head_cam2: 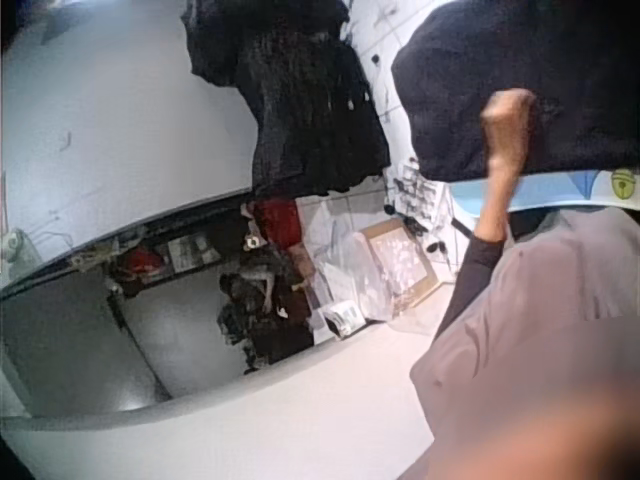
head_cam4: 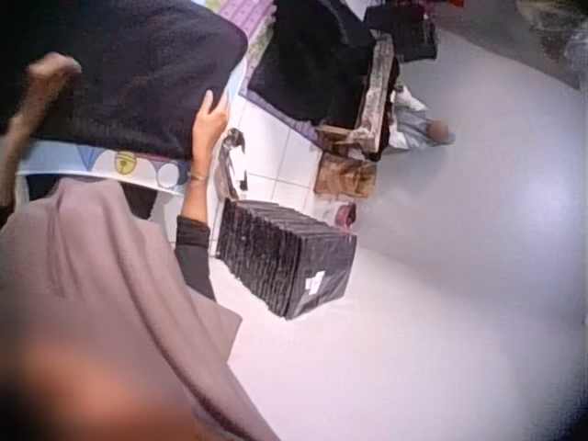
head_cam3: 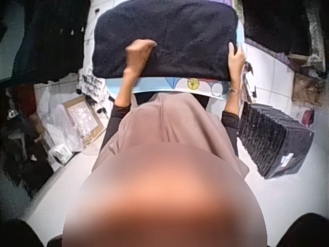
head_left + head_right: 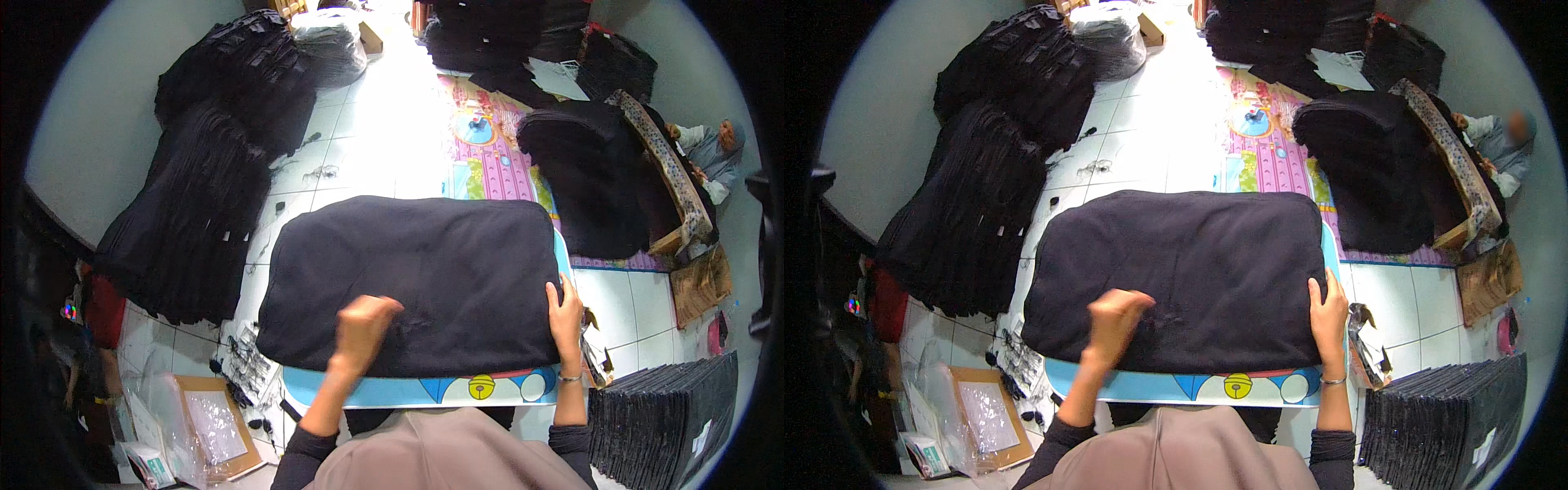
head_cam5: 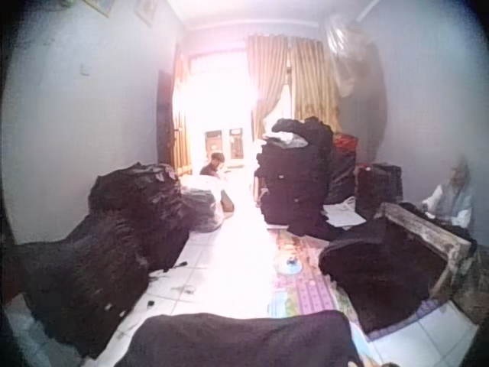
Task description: The person folds black garments on a table, places each folded item into a clear plastic bag, and stacks the packaged items. The person also uses a small tool to trim loose threads from the garment edges before packaging.
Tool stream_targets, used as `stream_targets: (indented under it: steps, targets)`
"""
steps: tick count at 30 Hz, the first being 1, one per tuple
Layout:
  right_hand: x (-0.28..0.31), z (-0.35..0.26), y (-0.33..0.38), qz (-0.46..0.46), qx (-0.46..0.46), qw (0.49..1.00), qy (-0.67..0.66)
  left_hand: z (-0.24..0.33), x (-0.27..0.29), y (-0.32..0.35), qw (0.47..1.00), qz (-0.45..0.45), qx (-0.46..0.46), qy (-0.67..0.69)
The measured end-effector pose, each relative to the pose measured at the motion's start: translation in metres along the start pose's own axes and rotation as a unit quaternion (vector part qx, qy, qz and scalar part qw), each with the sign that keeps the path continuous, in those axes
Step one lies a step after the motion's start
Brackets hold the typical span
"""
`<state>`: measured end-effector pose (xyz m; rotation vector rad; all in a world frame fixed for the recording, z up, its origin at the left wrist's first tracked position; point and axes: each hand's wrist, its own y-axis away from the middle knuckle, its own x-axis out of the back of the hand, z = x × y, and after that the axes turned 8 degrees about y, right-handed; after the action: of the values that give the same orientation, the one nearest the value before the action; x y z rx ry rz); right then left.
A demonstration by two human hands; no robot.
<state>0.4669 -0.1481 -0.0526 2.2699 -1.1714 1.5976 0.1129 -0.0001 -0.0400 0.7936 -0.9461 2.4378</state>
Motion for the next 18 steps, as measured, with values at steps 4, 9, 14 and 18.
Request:
stream_targets:
  steps: [4,9,14,18]
  targets:
    - [-0.009,0.014,-0.018,-0.034,-0.079,0.984,-0.158,-0.091,0.145,0.028,0.823,0.297,0.183,-0.448]
    - [-0.018,0.016,-0.031,-0.088,-0.051,0.992,-0.076,-0.149,0.214,0.095,0.766,0.261,0.432,-0.398]
    - [-0.018,0.011,-0.032,-0.08,-0.045,0.994,-0.058,-0.071,0.118,0.059,0.946,0.16,0.237,0.156]
    - [-0.018,0.012,-0.028,-0.063,-0.048,0.995,-0.061,-0.006,0.039,0.032,0.983,-0.053,0.11,0.138]
